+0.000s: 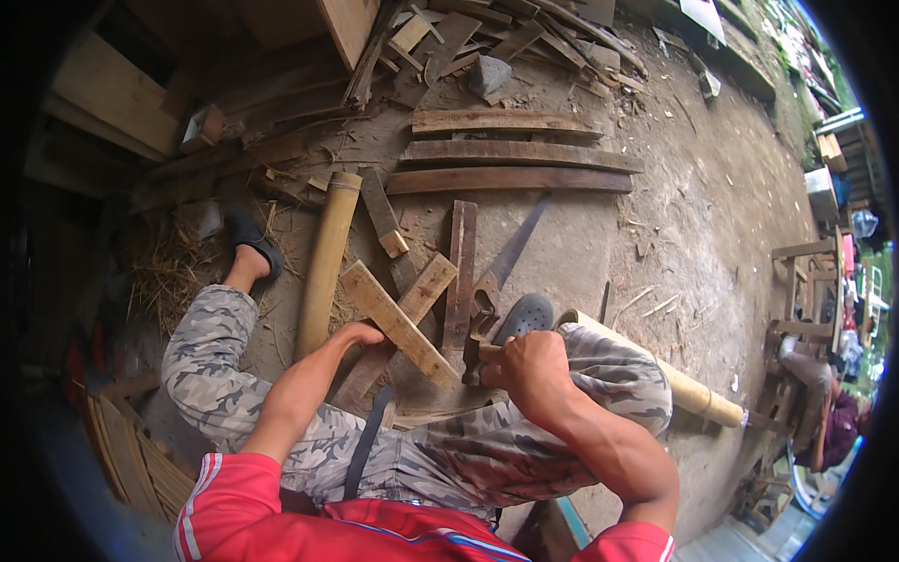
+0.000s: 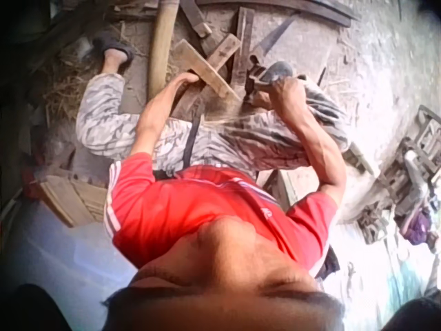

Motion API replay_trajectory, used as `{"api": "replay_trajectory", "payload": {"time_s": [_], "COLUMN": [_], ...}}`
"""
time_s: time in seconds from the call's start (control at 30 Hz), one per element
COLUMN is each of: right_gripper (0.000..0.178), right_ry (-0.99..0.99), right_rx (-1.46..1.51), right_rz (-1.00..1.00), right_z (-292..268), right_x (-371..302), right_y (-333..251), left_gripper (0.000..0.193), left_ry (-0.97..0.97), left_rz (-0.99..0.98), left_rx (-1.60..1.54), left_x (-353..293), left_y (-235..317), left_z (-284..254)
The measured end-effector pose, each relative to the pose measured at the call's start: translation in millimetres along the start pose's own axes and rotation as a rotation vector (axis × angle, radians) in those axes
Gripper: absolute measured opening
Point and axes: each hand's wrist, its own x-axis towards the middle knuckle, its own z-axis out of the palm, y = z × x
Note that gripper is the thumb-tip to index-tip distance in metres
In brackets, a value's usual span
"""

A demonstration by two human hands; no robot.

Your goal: The person sits on the floor and uses a hammer and chisel to carve and shape small wooden pieces. They repeatedly strike the chisel to remove wood shavings and refine the shape of the pieces.

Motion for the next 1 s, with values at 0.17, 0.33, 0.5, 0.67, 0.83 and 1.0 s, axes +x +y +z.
{"api": "replay_trajectory", "payload": {"time_s": [0.17, 0.33, 0.5, 0.67, 0.83, 1.0], "right_gripper": [0.021, 0.016, 0.023, 0.025, 0.014, 0.032], "right_ry": [0.019, -0.162, -0.134, -0.093, -0.062, -0.173], "right_rx": [-0.009, 0.033, 0.073, 0.127, 0.049, -0.032], "right_rz": [-0.038, 0.087, -0.018, 0.022, 0.085, 0.092], "right_z": [5.9, 5.1, 11.6, 10.2, 9.8, 36.3], "right_x": [1.2, -2.3, 7.3, 8.5, 11.8, 26.9], "right_y": [-1.5, -1.9, -2.3, -0.9, -0.8, 9.7], "left_gripper": [0.056, 0.052, 0.045, 0.052, 0.042, 0.027], "left_ry": [-0.022, -0.071, 0.025, 0.396, 0.376, 0.201], "left_rz": [-0.154, -0.013, 0.028, 0.148, -0.163, -0.260], "left_rx": [0.107, 0.181, 0.078, 0.006, 0.242, 0.250], "left_x": [22.4, 1.9, 27.6, -3.9, -47.7, -98.8], "left_y": [-43.3, 9.4, -45.3, -36.1, -4.2, 56.3], "left_z": [-24.1, -30.8, -31.3, -10.3, -27.8, -68.3]}}
